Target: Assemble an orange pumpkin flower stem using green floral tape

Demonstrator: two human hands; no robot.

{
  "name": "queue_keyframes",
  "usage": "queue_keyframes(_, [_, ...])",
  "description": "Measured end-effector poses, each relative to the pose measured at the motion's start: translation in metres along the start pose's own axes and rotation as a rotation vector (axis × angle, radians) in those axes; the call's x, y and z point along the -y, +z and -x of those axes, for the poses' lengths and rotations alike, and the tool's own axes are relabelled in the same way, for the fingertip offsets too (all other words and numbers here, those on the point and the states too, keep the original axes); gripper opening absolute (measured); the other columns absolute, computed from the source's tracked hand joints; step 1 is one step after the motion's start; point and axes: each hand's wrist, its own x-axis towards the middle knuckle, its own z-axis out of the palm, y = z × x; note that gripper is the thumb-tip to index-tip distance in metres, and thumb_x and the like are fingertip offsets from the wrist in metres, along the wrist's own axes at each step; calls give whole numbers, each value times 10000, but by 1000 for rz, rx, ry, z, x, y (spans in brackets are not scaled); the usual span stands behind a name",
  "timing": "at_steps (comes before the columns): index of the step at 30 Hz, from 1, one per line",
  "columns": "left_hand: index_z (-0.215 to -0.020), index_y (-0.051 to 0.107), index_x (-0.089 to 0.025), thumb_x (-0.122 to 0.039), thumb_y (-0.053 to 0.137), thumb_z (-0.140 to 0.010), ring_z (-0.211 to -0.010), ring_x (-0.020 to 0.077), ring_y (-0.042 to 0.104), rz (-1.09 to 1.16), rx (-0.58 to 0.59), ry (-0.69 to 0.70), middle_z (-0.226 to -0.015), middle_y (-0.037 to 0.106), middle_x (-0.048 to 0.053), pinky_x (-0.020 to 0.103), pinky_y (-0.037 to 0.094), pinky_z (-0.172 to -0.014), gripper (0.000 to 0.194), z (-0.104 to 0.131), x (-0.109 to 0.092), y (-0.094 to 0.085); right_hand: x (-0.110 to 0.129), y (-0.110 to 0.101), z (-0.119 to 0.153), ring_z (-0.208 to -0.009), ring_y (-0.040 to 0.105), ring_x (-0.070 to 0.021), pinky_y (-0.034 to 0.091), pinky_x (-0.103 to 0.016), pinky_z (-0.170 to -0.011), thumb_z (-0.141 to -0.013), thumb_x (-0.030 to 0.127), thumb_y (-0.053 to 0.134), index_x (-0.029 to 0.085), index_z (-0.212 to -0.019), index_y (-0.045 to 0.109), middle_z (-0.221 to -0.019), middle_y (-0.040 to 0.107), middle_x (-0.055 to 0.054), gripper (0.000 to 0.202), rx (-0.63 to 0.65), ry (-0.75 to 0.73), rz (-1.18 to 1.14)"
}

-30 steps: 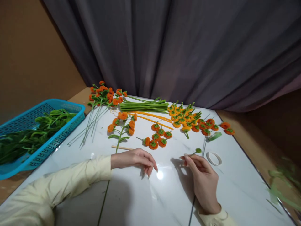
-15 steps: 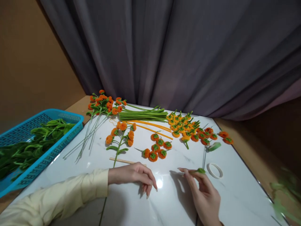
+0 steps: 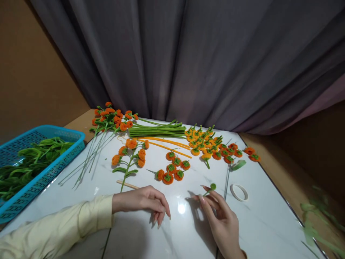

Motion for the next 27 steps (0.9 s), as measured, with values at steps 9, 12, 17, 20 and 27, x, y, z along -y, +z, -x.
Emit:
queue_keyframes(9, [-861,695,-113,-340,654,-785,-533,96,578,-12,-6,6,-633,657,36,203,430,-570,243,-2,3,-1,15,0,-3,-726,680,-195,523,-283,-686,-856,370,556,189,-800,528,-776,727,-81,192,97,132,-148])
queue_keyframes(12, [-880,691,-114,-348,660,-785,-525,95,584,-20,5,11,-634,658,34,200,434,-562,254,-2,5,-2,15,0,-2,-743,678,-198,515,-269,-660,-863,383,543,184,-804,545,-792,721,-82,208,126,150,-156])
queue_keyframes(17, [-959,657,-128,-354,697,-759,-548,103,609,-16,29,-12,-645,677,34,195,443,-557,304,0,5,-1,13,1,-2,-598,624,-159,500,-254,-611,-846,372,561,188,-782,532,-677,695,-52,196,114,91,-114])
queue_keyframes(20, [-965,651,-132,-358,696,-760,-544,100,609,-26,38,-25,-656,686,37,195,448,-558,309,0,4,-1,11,2,-2,-495,561,-139,479,-236,-534,-853,371,543,176,-975,540,-550,636,-1,231,158,82,-82])
queue_keyframes(27, [-922,663,-132,-431,673,-765,-542,101,598,-11,34,7,-617,654,18,202,454,-561,337,-2,-1,2,-6,1,-1,-494,561,-130,484,-196,-522,-806,407,587,175,-1114,515,-543,634,12,392,254,101,79])
